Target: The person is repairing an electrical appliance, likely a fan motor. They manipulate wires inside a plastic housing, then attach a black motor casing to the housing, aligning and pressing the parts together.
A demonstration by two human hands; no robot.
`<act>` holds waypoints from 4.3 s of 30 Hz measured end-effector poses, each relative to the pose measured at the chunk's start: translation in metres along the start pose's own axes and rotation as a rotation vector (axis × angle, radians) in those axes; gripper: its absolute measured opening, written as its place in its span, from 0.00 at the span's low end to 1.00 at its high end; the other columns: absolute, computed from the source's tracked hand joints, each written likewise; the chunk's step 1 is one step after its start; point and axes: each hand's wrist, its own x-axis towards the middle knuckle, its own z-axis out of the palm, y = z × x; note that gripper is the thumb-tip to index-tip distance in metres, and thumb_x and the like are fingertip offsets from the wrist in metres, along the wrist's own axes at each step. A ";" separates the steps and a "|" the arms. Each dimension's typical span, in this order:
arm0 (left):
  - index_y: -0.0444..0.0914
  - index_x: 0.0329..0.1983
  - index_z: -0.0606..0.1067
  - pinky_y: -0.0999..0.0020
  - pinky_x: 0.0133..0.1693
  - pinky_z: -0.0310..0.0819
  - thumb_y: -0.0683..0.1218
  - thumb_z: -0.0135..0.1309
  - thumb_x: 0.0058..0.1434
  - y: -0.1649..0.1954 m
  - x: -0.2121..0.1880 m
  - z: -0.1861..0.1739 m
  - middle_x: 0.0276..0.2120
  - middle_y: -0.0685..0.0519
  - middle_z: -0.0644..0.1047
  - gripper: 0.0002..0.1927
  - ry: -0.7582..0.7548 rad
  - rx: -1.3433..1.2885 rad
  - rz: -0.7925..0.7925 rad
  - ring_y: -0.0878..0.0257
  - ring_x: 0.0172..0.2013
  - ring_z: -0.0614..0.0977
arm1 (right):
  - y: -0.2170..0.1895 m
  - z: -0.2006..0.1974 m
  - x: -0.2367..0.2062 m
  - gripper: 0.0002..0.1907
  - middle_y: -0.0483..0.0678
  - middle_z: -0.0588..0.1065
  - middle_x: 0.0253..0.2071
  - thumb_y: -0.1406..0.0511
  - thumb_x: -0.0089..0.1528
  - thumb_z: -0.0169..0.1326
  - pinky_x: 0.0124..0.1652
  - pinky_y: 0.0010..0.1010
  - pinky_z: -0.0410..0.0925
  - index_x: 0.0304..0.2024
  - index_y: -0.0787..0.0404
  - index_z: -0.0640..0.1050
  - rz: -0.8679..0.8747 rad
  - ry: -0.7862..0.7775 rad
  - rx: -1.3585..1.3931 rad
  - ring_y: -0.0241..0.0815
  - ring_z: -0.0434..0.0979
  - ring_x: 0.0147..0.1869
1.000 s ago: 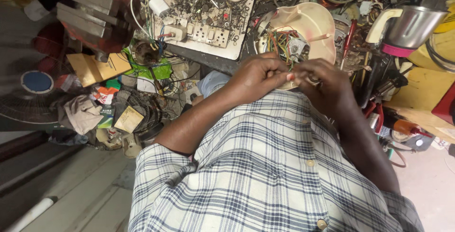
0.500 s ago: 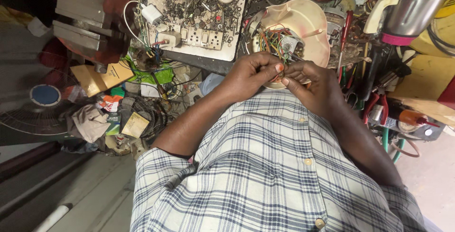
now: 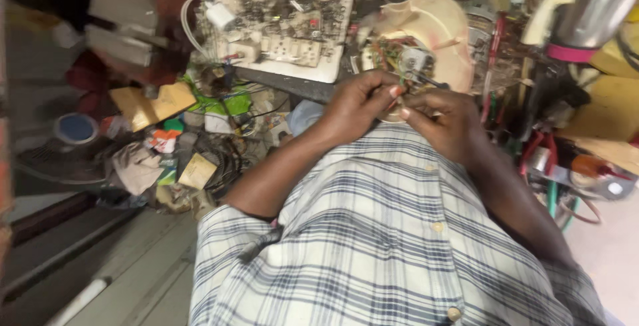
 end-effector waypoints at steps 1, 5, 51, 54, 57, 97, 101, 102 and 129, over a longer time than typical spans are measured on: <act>0.34 0.49 0.78 0.72 0.36 0.77 0.47 0.52 0.73 0.001 0.001 -0.001 0.34 0.54 0.80 0.12 0.038 0.020 0.023 0.69 0.34 0.79 | 0.001 0.003 0.001 0.07 0.50 0.81 0.40 0.71 0.63 0.62 0.39 0.24 0.72 0.43 0.67 0.82 -0.002 -0.005 0.007 0.33 0.80 0.41; 0.34 0.52 0.78 0.72 0.35 0.77 0.47 0.51 0.73 0.005 0.003 -0.002 0.36 0.53 0.80 0.13 0.093 0.020 0.051 0.68 0.34 0.80 | 0.004 -0.003 -0.010 0.06 0.48 0.80 0.42 0.71 0.64 0.59 0.40 0.21 0.70 0.43 0.66 0.80 -0.056 0.003 0.071 0.31 0.77 0.42; 0.48 0.39 0.86 0.39 0.64 0.49 0.45 0.60 0.49 0.059 0.099 -0.033 0.59 0.52 0.71 0.13 -0.426 1.282 0.518 0.51 0.64 0.65 | 0.060 -0.002 -0.036 0.06 0.51 0.79 0.49 0.74 0.70 0.51 0.54 0.29 0.74 0.50 0.68 0.75 -0.015 0.240 0.590 0.36 0.80 0.52; 0.46 0.42 0.85 0.48 0.64 0.52 0.48 0.61 0.54 0.057 0.107 -0.040 0.59 0.55 0.72 0.12 -0.512 1.269 0.414 0.55 0.64 0.65 | 0.061 -0.003 -0.035 0.06 0.52 0.79 0.48 0.75 0.71 0.50 0.55 0.30 0.73 0.51 0.69 0.75 -0.042 0.265 0.584 0.38 0.80 0.52; 0.43 0.45 0.84 0.48 0.63 0.55 0.50 0.61 0.60 0.054 0.112 -0.046 0.58 0.53 0.72 0.12 -0.469 1.284 0.440 0.54 0.64 0.66 | 0.061 -0.002 -0.033 0.06 0.52 0.79 0.48 0.75 0.71 0.51 0.55 0.30 0.73 0.51 0.69 0.75 -0.040 0.272 0.595 0.37 0.79 0.52; 0.38 0.32 0.80 0.50 0.54 0.66 0.44 0.61 0.56 0.037 0.121 -0.063 0.56 0.53 0.75 0.05 -0.428 0.963 0.724 0.57 0.57 0.75 | 0.013 -0.013 0.055 0.18 0.54 0.79 0.43 0.61 0.59 0.68 0.43 0.41 0.72 0.46 0.63 0.81 0.002 0.087 -0.430 0.52 0.82 0.44; 0.38 0.37 0.80 0.50 0.53 0.65 0.44 0.61 0.57 0.033 0.121 -0.065 0.56 0.52 0.75 0.06 -0.392 0.929 0.800 0.57 0.57 0.76 | 0.016 -0.018 0.055 0.21 0.54 0.80 0.43 0.60 0.58 0.68 0.42 0.38 0.73 0.49 0.63 0.80 0.007 0.046 -0.247 0.47 0.82 0.45; 0.38 0.38 0.80 0.49 0.53 0.65 0.44 0.61 0.57 0.033 0.120 -0.065 0.55 0.51 0.75 0.07 -0.384 0.928 0.802 0.57 0.57 0.76 | 0.017 -0.023 0.056 0.20 0.53 0.81 0.43 0.60 0.60 0.66 0.43 0.36 0.73 0.50 0.63 0.80 -0.009 0.010 -0.220 0.45 0.82 0.45; 0.37 0.65 0.63 0.51 0.61 0.69 0.40 0.55 0.58 0.040 0.107 -0.085 0.61 0.42 0.71 0.30 -0.381 0.725 0.490 0.47 0.61 0.76 | -0.025 -0.043 0.103 0.10 0.50 0.77 0.38 0.64 0.72 0.53 0.36 0.33 0.73 0.50 0.66 0.76 -0.038 0.137 -0.051 0.36 0.77 0.37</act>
